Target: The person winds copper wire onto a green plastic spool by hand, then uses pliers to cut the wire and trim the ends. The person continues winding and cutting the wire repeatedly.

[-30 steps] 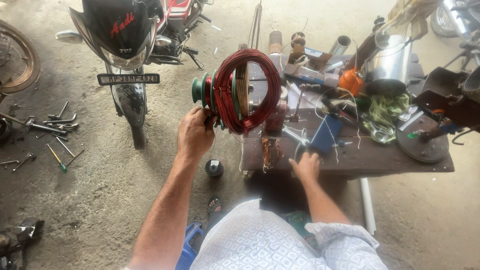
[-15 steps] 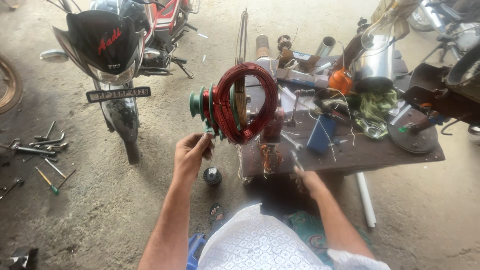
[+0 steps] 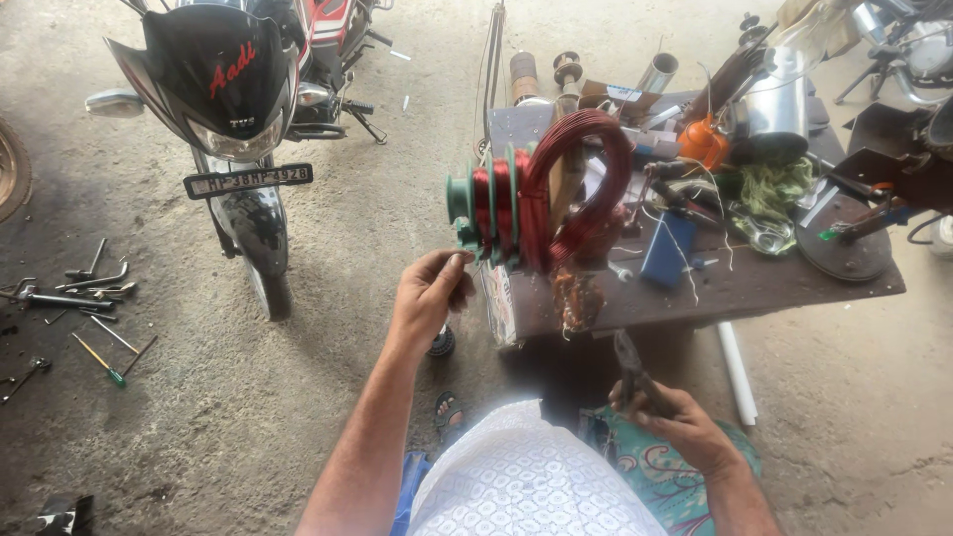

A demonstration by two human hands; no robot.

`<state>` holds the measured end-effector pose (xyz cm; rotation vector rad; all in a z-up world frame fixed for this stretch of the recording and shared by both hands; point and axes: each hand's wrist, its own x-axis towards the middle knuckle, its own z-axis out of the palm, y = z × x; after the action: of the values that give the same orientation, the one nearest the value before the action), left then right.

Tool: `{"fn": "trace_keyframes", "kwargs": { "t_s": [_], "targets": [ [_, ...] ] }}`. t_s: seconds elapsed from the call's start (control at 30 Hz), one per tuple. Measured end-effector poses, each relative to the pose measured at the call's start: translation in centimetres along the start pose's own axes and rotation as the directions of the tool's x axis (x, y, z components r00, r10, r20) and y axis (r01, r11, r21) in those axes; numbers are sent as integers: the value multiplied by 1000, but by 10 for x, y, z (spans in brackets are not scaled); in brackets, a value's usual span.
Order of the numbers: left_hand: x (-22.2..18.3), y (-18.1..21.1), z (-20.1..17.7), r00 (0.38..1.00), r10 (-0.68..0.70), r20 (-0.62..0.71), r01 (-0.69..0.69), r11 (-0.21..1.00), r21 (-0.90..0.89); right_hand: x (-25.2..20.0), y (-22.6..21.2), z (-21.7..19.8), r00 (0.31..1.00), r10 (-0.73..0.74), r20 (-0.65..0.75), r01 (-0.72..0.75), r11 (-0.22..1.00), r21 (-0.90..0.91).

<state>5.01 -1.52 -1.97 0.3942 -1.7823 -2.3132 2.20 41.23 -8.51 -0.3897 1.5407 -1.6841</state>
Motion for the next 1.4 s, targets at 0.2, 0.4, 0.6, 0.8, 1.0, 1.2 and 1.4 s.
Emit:
{"fn": "trace_keyframes", "kwargs": {
  "t_s": [0.2, 0.4, 0.6, 0.8, 1.0, 1.2, 1.4],
  "targets": [
    [1, 8, -3, 999, 35, 7, -36, 997, 73, 47, -46, 98, 992, 25, 125, -10, 993, -116],
    [-6, 29, 4, 996, 29, -90, -4, 965, 264, 101, -88, 145, 979, 178, -95, -202, 874, -442],
    [-7, 34, 5, 989, 131, -72, -100, 939, 330, 121, -102, 157, 963, 167, -210, -248, 850, -465],
    [-6, 33, 1, 991, 118, -68, -86, 927, 365, 140, -105, 156, 963, 96, -252, -199, 883, -425],
    [-6, 35, 2, 994, 105, -41, -83, 928, 364, 148, -112, 161, 982, -25, -187, -37, 946, -321],
    [-5, 34, 1, 993, 104, -51, -77, 922, 380, 147, -120, 167, 975, 12, -223, -96, 924, -369],
    [10, 35, 5, 992, 87, -88, -32, 865, 500, 149, -111, 162, 978, -50, -200, -46, 893, -448]
  ]
}}
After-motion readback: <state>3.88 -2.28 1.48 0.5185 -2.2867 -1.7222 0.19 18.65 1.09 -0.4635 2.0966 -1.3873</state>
